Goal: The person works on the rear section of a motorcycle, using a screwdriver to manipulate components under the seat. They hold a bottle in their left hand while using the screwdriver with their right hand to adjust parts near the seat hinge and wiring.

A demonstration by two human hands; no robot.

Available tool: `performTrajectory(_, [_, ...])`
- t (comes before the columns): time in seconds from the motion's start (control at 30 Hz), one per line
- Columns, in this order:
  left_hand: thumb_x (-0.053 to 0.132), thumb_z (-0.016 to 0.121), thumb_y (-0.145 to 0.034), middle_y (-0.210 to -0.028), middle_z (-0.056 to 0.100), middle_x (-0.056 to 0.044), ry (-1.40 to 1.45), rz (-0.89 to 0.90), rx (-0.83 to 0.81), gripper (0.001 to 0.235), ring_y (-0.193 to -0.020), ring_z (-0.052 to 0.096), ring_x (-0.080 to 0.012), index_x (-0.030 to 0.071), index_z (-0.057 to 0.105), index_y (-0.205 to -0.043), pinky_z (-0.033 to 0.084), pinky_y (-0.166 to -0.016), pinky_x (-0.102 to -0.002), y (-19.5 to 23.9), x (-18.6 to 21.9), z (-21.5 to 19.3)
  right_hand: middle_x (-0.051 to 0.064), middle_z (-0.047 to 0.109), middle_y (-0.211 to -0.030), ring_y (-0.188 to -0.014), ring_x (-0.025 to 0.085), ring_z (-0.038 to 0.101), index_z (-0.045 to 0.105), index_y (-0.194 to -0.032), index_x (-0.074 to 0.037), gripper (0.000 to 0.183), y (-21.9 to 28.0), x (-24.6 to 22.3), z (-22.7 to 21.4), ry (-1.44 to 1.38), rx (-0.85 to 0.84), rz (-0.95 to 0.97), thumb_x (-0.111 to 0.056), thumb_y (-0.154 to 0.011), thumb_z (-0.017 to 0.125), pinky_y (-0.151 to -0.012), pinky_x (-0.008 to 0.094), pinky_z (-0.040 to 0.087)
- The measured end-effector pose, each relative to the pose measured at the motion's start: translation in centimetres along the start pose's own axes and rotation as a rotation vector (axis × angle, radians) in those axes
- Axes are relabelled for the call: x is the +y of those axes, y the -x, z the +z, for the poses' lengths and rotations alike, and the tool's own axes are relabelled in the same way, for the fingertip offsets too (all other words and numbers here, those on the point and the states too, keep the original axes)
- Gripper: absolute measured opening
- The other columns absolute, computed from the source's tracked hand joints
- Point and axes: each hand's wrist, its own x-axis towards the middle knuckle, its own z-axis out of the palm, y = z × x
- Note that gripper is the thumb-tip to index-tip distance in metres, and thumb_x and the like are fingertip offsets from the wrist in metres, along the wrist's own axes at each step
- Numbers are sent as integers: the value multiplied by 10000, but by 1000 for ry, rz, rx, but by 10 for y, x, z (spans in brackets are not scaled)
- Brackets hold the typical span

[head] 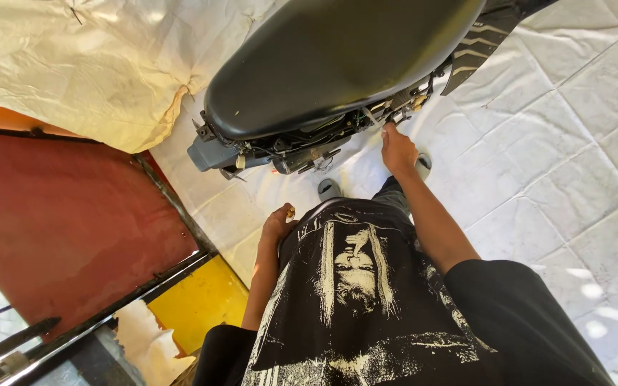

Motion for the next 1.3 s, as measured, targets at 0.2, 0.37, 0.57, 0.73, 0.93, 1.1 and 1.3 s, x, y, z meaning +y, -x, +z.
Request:
performTrajectory(0.2, [291,784,-854,-1169,706,-115,18,-15,-9,412,-1181,654,-348,223,536,-1176,535,-1016,-485,0,-3,-3,175,742,-984,-1012,427,722,543,-1258,-295,210,-5,-1,-2,82,1,2,-318,-1109,397,-887,550,556])
performTrajectory(0.37, [301,771,-859,-1191,702,-107,28,-34,-31,405,-1197,645,-345,227,539,-1182,529,-1032,-481,-4,-1,-5,225,736,-1000,-1034,456,709,562,-1268,-253,247,-18,3,12,57,-53,18,-280,-1107,377,-881,556,551])
performTrajectory(0.57, [312,761,-867,-1194,705,-105,20,-37,-50,390,-1198,647,-345,227,544,-1180,529,-1033,-479,-2,-3,5,211,734,-1015,-1049,445,701,617,-1207,-342,282,-36,34,37,47,-116,46,-434,-1078,384,-864,532,559])
performTrajectory(0.73, [294,757,-869,-1177,709,-121,73,-41,-15,391,-1185,652,-359,215,548,-1190,534,-1016,-486,-6,-7,8,226,725,-1042,-1081,431,687,640,-1210,-275,322,-39,13,38,-92,-108,60,-349,-1064,363,-912,525,538])
performTrajectory(0.93, [274,756,-873,-1163,710,-143,78,-9,0,383,-1172,654,-379,193,552,-1186,536,-1008,-504,-6,-9,9,137,731,-1079,-1141,371,669,670,-1157,-397,299,-48,25,60,-99,-105,135,-419,-1026,402,-961,468,531])
performTrajectory(1.1, [252,764,-862,-1225,699,-173,209,-29,22,464,-1220,628,-399,166,545,-1263,517,-1027,-518,-2,-20,17,209,728,-1009,-1078,416,687,680,-1193,-288,335,-40,24,58,-171,-98,103,-412,-1049,404,-972,471,524])
performTrajectory(1.3, [317,787,-848,-1231,706,-159,253,-63,64,484,-1211,637,-392,197,564,-1261,519,-1037,-511,-4,-11,17,81,670,-599,-705,304,729,695,-1132,-295,330,-18,-1,34,-88,-116,54,-397,-1035,397,-812,443,562])
